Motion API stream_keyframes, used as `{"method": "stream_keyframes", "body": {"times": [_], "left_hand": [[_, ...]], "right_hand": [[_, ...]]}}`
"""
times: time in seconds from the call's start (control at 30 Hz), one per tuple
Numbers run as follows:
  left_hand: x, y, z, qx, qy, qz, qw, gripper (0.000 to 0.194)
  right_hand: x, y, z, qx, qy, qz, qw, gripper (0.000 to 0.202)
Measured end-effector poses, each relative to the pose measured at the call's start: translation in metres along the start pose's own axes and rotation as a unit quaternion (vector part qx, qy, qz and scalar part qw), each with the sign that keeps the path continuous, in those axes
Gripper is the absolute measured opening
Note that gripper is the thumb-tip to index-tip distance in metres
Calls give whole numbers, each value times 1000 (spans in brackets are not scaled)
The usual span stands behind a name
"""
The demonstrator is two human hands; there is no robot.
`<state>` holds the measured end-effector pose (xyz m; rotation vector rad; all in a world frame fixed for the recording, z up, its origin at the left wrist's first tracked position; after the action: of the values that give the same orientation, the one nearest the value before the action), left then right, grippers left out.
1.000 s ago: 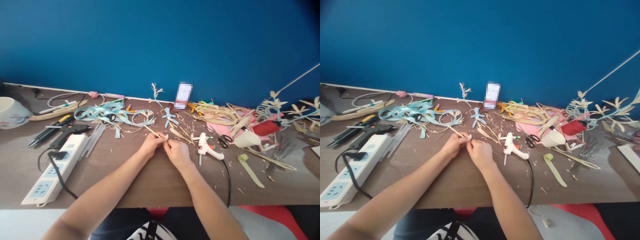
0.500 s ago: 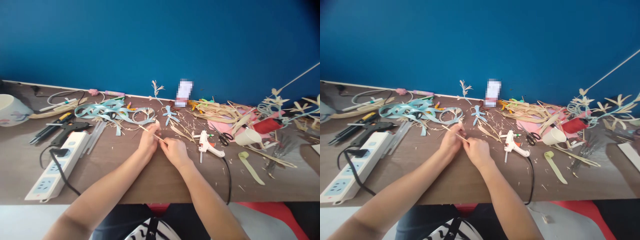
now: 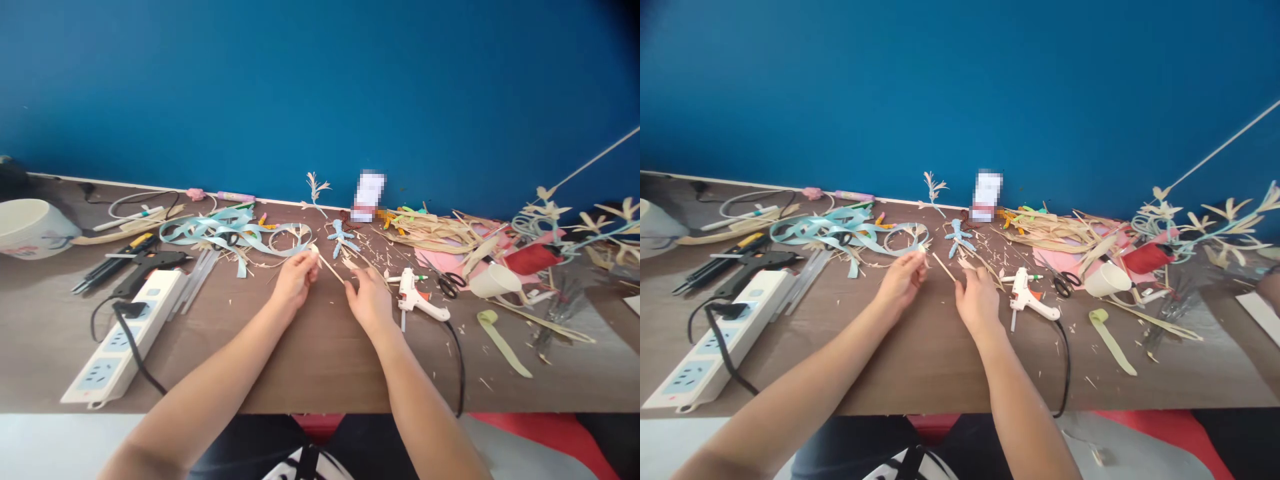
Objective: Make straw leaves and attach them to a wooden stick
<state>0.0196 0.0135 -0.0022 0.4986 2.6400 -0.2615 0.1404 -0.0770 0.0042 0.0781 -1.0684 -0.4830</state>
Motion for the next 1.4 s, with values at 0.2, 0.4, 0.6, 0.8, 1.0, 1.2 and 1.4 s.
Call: {"method": "stream_keyframes", "body": {"times": [0.2, 0.4, 0.6, 0.8, 1.0, 1.2, 1.4], "left_hand": [[-1, -4, 15, 74, 34, 36, 996, 23], [-1, -4, 15, 90, 38, 61, 993, 25], [-7, -10, 16, 93, 124, 94, 983, 26], [-7, -10, 17, 100, 136, 100, 981, 25], [-6, -10, 16, 96, 121, 91, 984, 23], [-5, -10, 18, 74, 86, 56, 992, 22], [-4, -8, 21, 52, 63, 10, 997, 21]], "right_hand": [[80, 11, -22, -23, 149, -62, 987, 18], [118, 33, -52, 62, -41, -60, 995, 12], [58, 37, -66, 85, -173, 95, 977, 14], [51, 39, -59, 83, -128, 64, 986, 15], [33, 27, -4, -8, 385, -16, 923, 8], [-15, 18, 14, -189, 674, 19, 714, 15], [-29, 12, 10, -164, 650, 11, 742, 11]]}}
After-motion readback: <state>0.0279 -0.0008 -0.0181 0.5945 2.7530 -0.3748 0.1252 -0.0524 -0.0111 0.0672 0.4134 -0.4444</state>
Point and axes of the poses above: each hand's wrist, its own y-axis towards the middle knuckle, its own x-axis out of the back of the hand, z = x × y, the point moved 1 cm from there along y, towards the middle knuckle, and after that the axes turned 8 degrees about y, right-handed, at the moved point
